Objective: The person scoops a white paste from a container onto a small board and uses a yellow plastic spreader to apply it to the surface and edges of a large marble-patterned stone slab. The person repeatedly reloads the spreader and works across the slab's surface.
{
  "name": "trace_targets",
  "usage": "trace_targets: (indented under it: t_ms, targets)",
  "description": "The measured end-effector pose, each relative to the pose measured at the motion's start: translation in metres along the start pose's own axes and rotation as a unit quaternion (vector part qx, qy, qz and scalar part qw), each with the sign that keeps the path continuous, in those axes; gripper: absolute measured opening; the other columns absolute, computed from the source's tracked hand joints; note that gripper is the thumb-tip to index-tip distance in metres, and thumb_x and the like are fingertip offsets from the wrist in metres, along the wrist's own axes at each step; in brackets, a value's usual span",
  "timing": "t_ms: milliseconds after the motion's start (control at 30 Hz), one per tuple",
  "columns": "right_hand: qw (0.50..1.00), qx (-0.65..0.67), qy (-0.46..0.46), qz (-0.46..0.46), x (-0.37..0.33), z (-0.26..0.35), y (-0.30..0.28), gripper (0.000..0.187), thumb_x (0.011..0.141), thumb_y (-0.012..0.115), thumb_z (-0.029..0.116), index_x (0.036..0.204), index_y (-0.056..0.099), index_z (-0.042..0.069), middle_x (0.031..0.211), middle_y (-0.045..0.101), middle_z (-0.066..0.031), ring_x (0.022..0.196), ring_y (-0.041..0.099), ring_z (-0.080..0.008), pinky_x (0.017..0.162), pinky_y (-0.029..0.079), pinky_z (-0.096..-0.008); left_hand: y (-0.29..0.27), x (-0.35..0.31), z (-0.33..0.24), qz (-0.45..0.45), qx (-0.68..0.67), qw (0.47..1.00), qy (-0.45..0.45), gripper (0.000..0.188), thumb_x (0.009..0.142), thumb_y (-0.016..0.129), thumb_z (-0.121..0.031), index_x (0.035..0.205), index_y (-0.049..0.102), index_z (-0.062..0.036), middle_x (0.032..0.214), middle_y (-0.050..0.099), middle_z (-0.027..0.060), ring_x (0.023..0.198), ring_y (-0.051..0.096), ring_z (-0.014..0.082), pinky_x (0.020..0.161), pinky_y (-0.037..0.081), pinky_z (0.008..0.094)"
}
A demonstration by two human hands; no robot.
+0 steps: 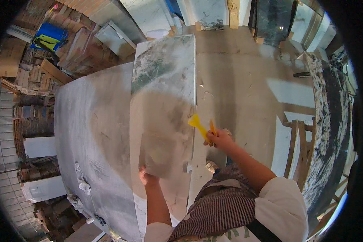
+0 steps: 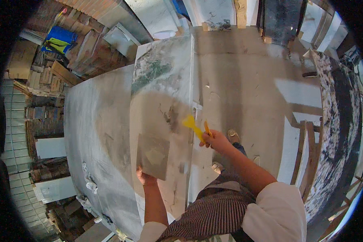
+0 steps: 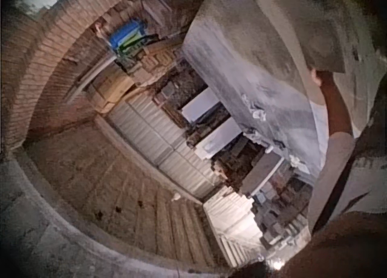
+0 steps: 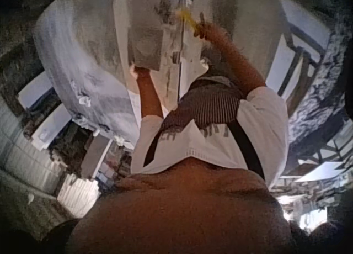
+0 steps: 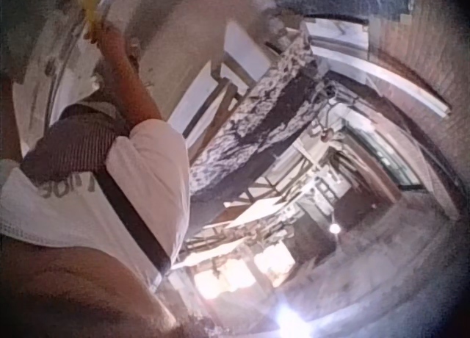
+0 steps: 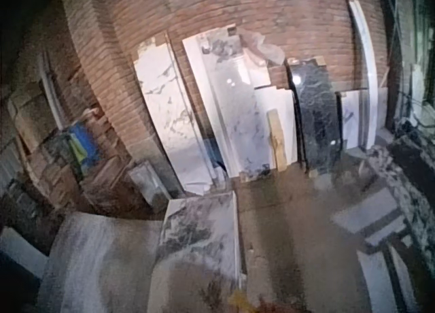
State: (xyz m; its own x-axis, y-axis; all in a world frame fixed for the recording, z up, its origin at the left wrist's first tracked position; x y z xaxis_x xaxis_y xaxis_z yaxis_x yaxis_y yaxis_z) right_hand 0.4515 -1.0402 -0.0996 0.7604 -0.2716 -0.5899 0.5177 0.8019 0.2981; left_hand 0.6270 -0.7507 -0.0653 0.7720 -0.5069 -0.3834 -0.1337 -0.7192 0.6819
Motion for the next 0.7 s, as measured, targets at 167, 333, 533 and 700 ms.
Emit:
trace_targets:
  t_ms: [167,333,533,700]
  targets:
    - [0.999,-0.039,-0.008,0.033,-0.030,-0.086,0.017,0.029,0.096,0.052,0.031,0.101,0.059,0.003,0.084,0.069,-0.0045,0.070,0.056,-0.0099,0.066,0.046,-0.0266,-0.027,-0.031,-0.001,0.007,-0.015,1.000,-0.011,0.064,0.073,0.073,-0.030,0.128,0.052,-0.0046,0.124,0.058,0.0099,0.115,0.054,0.0291,0.094,0.045,0.0499]
    - [0.985,-0.171,0.005,-0.001,-0.070,-0.078,0.009,0.029,0.096,0.053,0.028,0.102,0.059,0.000,0.084,0.067,-0.0056,0.075,0.059,-0.0123,0.069,0.048,-0.0295,-0.037,-0.039,0.001,-0.027,-0.022,0.999,0.007,0.065,0.070,0.074,-0.029,0.126,0.053,-0.0046,0.121,0.058,0.0097,0.113,0.054,0.0297,0.094,0.045,0.0490]
    - [0.998,-0.043,-0.048,0.023,-0.095,-0.026,0.015,0.025,0.096,0.053,0.020,0.111,0.055,-0.001,0.094,0.064,-0.0070,0.084,0.063,-0.0152,0.078,0.051,-0.0297,-0.054,-0.034,0.009,-0.009,-0.035,0.999,-0.025,0.061,0.070,0.075,-0.027,0.124,0.055,-0.0087,0.120,0.059,0.0085,0.111,0.054,0.0299,0.093,0.046,0.0503]
    - [0.985,-0.057,-0.150,0.068,-0.095,0.021,0.102,0.033,0.097,0.051,0.019,0.123,0.046,0.000,0.088,0.062,-0.0073,0.082,0.062,-0.0161,0.071,0.051,-0.0301,-0.019,-0.031,0.010,0.048,-0.044,0.996,-0.055,0.053,0.072,0.074,-0.023,0.121,0.057,-0.0104,0.116,0.062,0.0065,0.104,0.060,0.0292,0.082,0.053,0.0475]
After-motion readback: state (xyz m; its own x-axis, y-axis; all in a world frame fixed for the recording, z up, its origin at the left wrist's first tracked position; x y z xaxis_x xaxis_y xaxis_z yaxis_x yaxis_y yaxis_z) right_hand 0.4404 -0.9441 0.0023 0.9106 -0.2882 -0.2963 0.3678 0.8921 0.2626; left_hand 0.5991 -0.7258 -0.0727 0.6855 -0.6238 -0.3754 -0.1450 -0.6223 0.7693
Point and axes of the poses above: each hand's wrist, its own x-axis towards the middle knuckle, its own y-axis out of the palm, z = x × y, the point moved 8 cm from there along x, towards the middle knuckle
